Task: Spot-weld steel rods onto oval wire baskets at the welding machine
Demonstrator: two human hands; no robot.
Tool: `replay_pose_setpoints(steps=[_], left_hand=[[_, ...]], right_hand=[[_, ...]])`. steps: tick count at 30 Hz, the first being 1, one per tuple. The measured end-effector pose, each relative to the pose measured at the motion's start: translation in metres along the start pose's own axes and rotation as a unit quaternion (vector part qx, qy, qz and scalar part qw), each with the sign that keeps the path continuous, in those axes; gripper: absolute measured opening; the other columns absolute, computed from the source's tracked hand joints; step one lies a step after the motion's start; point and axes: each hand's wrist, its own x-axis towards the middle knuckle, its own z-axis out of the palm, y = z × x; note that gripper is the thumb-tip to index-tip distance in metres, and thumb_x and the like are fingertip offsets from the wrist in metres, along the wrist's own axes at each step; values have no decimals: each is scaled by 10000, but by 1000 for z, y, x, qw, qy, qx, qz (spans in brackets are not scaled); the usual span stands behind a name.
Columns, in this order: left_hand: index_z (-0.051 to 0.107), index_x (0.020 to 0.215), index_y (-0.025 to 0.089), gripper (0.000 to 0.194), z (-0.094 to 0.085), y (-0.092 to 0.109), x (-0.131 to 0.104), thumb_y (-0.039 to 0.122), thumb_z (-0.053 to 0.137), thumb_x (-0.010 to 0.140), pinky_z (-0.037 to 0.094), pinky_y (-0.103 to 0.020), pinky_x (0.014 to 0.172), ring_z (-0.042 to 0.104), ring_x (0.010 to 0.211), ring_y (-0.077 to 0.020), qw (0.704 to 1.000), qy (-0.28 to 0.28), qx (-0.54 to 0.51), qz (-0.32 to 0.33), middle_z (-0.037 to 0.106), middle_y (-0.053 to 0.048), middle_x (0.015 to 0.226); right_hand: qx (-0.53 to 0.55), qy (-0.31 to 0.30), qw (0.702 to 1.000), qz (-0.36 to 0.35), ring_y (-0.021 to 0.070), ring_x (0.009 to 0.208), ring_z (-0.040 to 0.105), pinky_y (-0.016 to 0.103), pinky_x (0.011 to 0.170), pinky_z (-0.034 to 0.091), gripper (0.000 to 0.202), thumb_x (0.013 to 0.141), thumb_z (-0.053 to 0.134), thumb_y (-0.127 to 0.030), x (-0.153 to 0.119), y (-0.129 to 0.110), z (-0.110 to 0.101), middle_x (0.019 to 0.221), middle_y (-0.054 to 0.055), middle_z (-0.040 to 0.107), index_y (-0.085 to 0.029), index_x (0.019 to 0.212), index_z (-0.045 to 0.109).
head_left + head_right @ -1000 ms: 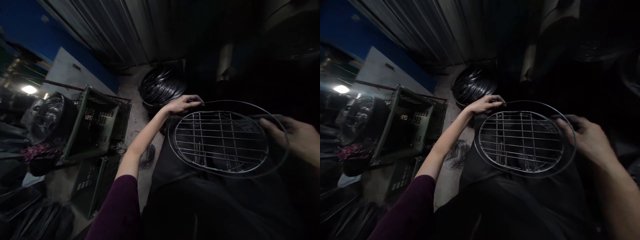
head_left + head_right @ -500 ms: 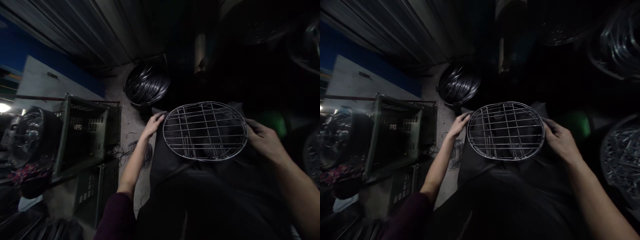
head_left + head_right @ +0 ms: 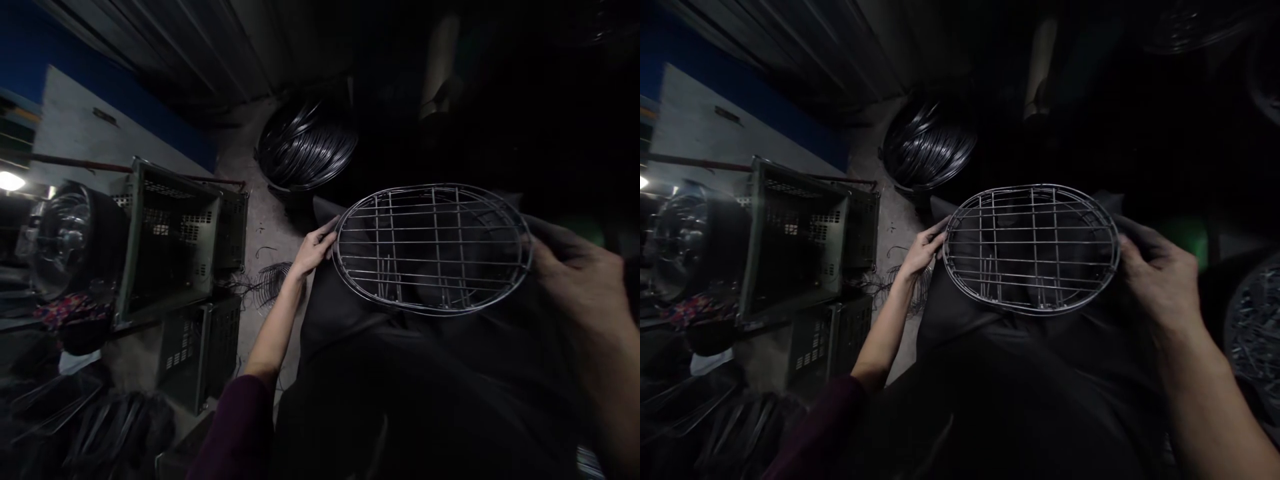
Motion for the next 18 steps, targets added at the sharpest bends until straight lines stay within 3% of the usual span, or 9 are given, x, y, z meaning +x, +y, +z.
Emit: replay_pose_setpoints(steps=[3,6,9,12,15,18], left_hand=[[573,1372,182,540,2,-7,0,457,593,906,497,-237,580,481,440,-80,1000,-9,-8,1,649,31,635],[552,1387,189,514,3,-12,1,397,579,917,540,-251,638,612,549,-117,999,-22,26,-10,730,-10,791],[531,1407,165,510,4,-12,2,272,578,910,543,-310,941,714,985,-203,995,-21,100,17,724,-74,1196],[516,1416,118,515,9,-8,3,212,568,912,432,-313,1118,575,1301,-233,987,-1,157,35,597,-102,1408],[526,1414,142,471,19,-7,3,233,525,952,444,-292,1108,575,1307,-220,982,33,185,26,625,-84,1375],[537,1413,197,445,32,-14,2,263,504,974,483,-289,1059,631,1238,-230,975,74,211,15,655,-62,1338]], right_hand=[[-8,-7,1000,4,314,1105,640,514,1031,477,706,628,728,-655,4,-4,0,1113,111,712,-181,1150,719],[-20,-47,997,65,338,1037,654,554,1006,476,772,488,786,-696,9,-4,-2,1037,119,722,-181,1060,726],[-29,-68,994,84,306,947,667,515,939,517,749,449,800,-700,10,-8,-3,1037,114,717,-208,1007,715],[-64,-78,992,81,284,876,662,505,912,523,737,470,782,-715,10,-17,-4,1009,107,715,-231,1022,716],[-99,-83,985,115,289,809,654,537,904,519,715,451,790,-684,15,-17,-5,892,98,711,-232,1001,726],[-98,-70,985,126,305,829,662,549,917,519,586,461,803,-567,25,2,-3,854,89,707,-217,924,724]])
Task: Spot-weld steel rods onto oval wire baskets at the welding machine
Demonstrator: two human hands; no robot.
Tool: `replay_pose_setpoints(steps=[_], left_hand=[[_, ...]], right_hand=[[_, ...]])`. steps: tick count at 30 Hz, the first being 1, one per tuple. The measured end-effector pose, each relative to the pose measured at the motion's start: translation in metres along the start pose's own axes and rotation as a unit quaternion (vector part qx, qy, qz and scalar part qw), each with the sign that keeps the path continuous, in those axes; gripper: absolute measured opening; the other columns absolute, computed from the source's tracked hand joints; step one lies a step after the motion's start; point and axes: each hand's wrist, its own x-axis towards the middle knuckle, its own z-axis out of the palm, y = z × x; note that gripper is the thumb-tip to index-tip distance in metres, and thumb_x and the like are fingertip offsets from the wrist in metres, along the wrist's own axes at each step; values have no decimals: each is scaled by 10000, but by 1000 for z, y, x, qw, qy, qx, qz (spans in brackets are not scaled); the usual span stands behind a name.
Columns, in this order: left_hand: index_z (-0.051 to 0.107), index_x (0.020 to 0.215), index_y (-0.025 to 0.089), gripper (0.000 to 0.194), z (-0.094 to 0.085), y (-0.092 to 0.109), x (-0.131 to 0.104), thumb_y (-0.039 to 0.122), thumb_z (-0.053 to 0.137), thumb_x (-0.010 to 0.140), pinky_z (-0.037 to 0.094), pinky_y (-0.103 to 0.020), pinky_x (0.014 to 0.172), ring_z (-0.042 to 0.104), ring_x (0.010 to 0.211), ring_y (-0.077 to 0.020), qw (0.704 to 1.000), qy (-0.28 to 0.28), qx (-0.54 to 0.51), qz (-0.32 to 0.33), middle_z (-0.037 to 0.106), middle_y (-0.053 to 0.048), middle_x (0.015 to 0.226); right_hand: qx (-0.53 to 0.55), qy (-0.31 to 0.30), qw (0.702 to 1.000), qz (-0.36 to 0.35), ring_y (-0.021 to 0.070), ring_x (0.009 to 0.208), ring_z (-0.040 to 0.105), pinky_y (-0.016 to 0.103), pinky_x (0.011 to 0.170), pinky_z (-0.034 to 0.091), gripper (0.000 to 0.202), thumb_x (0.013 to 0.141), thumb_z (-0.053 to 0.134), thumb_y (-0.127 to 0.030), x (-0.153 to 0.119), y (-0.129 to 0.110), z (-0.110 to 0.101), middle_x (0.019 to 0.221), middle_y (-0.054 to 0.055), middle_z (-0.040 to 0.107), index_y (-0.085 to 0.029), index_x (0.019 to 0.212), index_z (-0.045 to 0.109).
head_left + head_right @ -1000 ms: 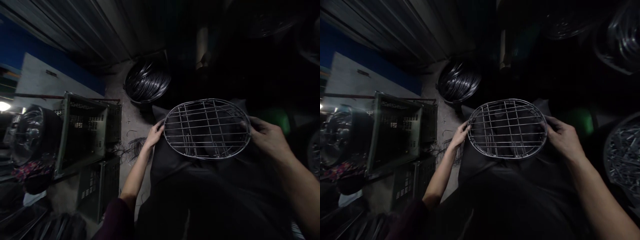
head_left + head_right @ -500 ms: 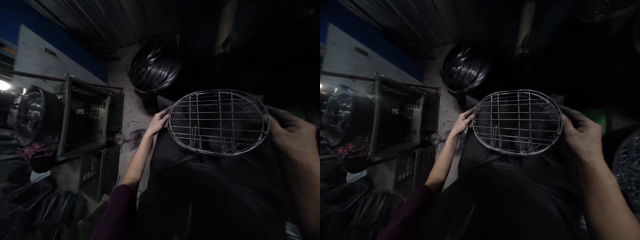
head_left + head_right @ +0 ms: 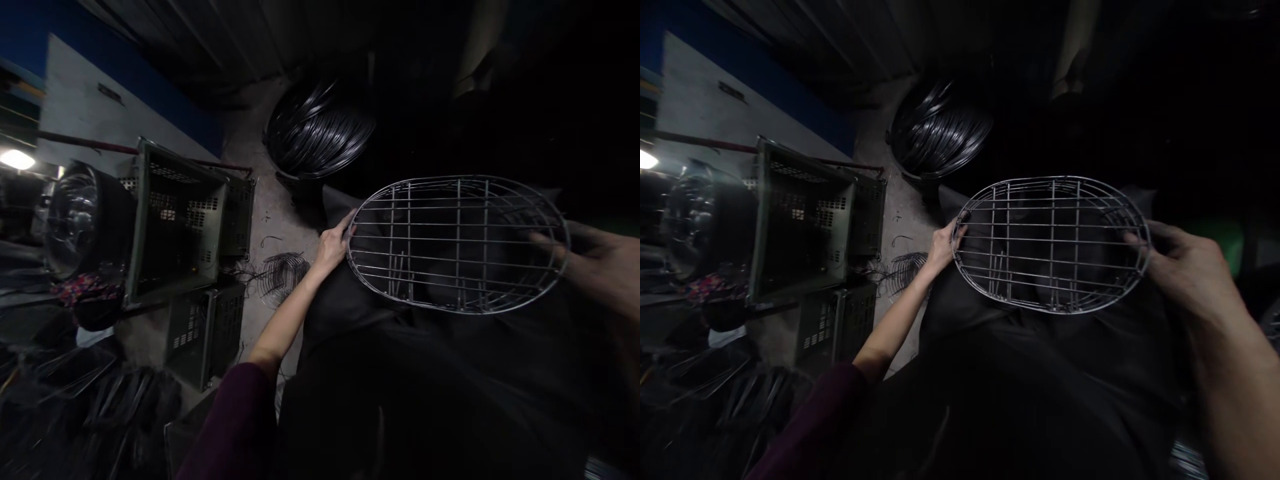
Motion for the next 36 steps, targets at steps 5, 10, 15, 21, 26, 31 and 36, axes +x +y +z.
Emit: replay_pose_setpoints(steps=[5,10,15,21,26,31,36], left_hand=[[562,1393,228,415,19,-9,-3,283,468,993,522,-318,1000,681,1151,-245,998,63,7,-23,685,-71,1292],[619,1317,187,380,8,-8,-12,300,477,984,509,-323,1025,666,1138,-210,993,112,-45,12,691,-84,1267],[573,1361,180,418,-19,7,-17,336,460,989,478,-326,1067,655,1158,-188,989,86,-124,-5,701,-67,1252],[636,1289,158,381,-34,23,-8,251,554,929,408,-336,1152,581,1297,-204,991,10,-133,17,651,-70,1343],[568,1366,117,458,-36,25,-10,236,561,924,397,-330,1163,549,1334,-220,992,-31,-115,45,585,-99,1414],[582,1362,149,433,-31,26,-6,230,532,939,443,-324,1126,596,1283,-218,998,-4,-36,60,622,-65,1371],[601,1348,178,415,-24,28,-6,257,534,946,485,-322,1078,634,1233,-231,997,16,11,73,651,-56,1337]], right_hand=[[39,80,995,-55,313,999,661,506,991,498,442,513,714,-450,18,37,15,986,114,724,-164,849,718],[21,106,990,-88,333,1031,664,517,988,502,485,605,681,-523,-3,28,5,1046,116,726,-188,948,750],[17,57,990,-130,311,1143,625,535,1044,469,403,805,582,-462,-38,-9,-9,1176,68,696,-271,1131,724],[63,68,993,-74,366,1097,634,580,1016,484,527,635,768,-596,-52,-33,-2,1101,83,718,-267,1045,749],[69,45,995,-56,350,1118,630,544,1029,489,550,642,773,-541,-52,-32,-2,1148,98,703,-233,1096,738],[-19,68,996,-53,351,1022,667,562,964,507,573,685,692,-525,-42,-19,-5,1082,105,722,-193,1150,735],[-64,59,991,-100,336,975,680,530,921,527,562,698,634,-529,-29,-8,-11,1061,107,727,-187,1130,745]])
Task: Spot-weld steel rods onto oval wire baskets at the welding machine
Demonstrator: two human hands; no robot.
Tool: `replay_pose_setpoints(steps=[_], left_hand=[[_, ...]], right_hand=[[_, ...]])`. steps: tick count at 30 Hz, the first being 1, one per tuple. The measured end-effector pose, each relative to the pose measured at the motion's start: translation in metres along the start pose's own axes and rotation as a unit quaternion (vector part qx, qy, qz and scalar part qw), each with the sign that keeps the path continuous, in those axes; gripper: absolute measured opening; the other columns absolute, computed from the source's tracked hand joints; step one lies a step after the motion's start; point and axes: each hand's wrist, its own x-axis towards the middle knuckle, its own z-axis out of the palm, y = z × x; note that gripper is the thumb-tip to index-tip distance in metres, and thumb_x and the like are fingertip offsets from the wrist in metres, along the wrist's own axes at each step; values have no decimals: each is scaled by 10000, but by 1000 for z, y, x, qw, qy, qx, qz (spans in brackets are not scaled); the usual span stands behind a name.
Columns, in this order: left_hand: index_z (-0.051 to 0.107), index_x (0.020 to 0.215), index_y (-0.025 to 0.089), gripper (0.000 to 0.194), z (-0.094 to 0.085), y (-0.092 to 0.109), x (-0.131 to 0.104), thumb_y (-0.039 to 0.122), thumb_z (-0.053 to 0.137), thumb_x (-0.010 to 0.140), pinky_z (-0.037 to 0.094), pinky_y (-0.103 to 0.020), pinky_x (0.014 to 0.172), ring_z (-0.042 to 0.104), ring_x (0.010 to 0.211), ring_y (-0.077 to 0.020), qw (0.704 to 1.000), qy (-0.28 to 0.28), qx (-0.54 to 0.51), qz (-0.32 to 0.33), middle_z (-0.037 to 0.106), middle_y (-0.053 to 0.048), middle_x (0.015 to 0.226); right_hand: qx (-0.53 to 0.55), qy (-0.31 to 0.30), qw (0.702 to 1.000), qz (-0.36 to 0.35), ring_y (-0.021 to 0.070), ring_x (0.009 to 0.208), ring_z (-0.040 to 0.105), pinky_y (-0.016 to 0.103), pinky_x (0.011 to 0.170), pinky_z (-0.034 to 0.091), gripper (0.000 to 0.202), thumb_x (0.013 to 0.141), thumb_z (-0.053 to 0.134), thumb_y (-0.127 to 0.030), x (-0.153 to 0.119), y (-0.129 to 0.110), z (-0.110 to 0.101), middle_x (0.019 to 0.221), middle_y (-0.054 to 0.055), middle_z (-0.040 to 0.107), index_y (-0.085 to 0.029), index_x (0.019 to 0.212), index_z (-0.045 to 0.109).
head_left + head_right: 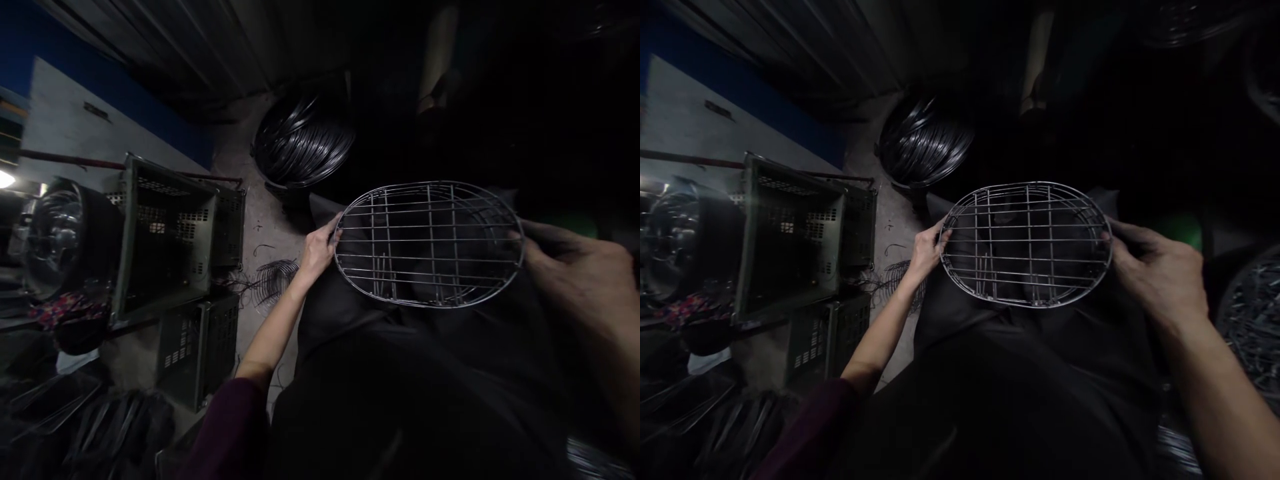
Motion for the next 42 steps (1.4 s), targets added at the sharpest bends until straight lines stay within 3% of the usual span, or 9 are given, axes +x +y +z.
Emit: replay_pose_setpoints(steps=[12,19,24,30,33,35,37,40,42], left_hand=[[570,1376,198,500,30,-21,-6,481,448,982,417,-306,1156,536,1350,-214,994,73,-81,-32,627,-38,1380],[557,1363,182,505,30,-23,-5,489,417,987,358,-357,1203,512,1369,-210,994,69,-80,-19,631,-59,1373],[546,1367,194,537,32,-22,1,529,397,974,369,-318,1187,484,1391,-193,994,72,-64,-50,610,-61,1398],[626,1283,195,548,-21,-4,-3,545,563,866,398,-495,1155,552,1308,-320,996,13,-76,-49,652,-93,1329],[520,1404,289,628,-59,-8,39,528,595,828,450,-436,1117,561,1296,-288,989,52,-126,-56,628,-30,1366],[428,1476,300,736,-68,8,77,547,601,805,422,-421,1137,539,1318,-282,988,-21,-149,-26,579,-36,1429],[427,1477,319,799,-63,37,111,537,666,747,448,-426,1104,545,1310,-297,972,-180,-150,-23,558,-51,1454],[528,1397,357,779,-39,82,148,451,761,659,510,-434,1012,582,1270,-312,920,-370,-104,-72,602,-59,1406],[614,1309,347,708,-21,98,158,411,786,625,507,-438,1007,598,1253,-313,905,-408,-69,-96,670,-59,1313]], right_hand=[[12,25,996,-90,273,1065,651,412,993,502,491,753,542,-461,-4,28,22,1135,129,700,-158,1094,723],[-109,-192,963,-154,383,1222,527,579,1061,404,892,618,598,-624,-22,56,-8,1341,188,568,-192,1395,517],[-94,-122,978,-143,440,1338,411,673,1093,291,1069,622,590,-778,-34,55,19,1461,241,443,-157,1468,382],[5,-121,982,-146,332,1316,488,526,1097,399,824,745,618,-659,-35,72,-9,1461,97,497,-280,1454,441],[-18,28,999,-13,250,1153,604,417,1008,478,512,843,564,-549,-17,116,-58,1281,47,640,-288,1281,599],[-52,121,987,92,235,1080,622,416,992,470,346,893,538,-432,2,150,-91,1167,98,677,-205,1125,658],[-83,157,973,145,218,1054,613,436,987,462,262,912,550,-358,29,178,-113,1110,119,671,-151,1037,652],[-111,163,962,187,184,1029,597,424,955,481,282,907,605,-394,76,200,-120,1083,79,645,-140,1025,634],[-128,156,956,214,181,1010,597,416,921,502,335,910,604,-438,102,206,-116,1089,76,632,-138,1058,628]])
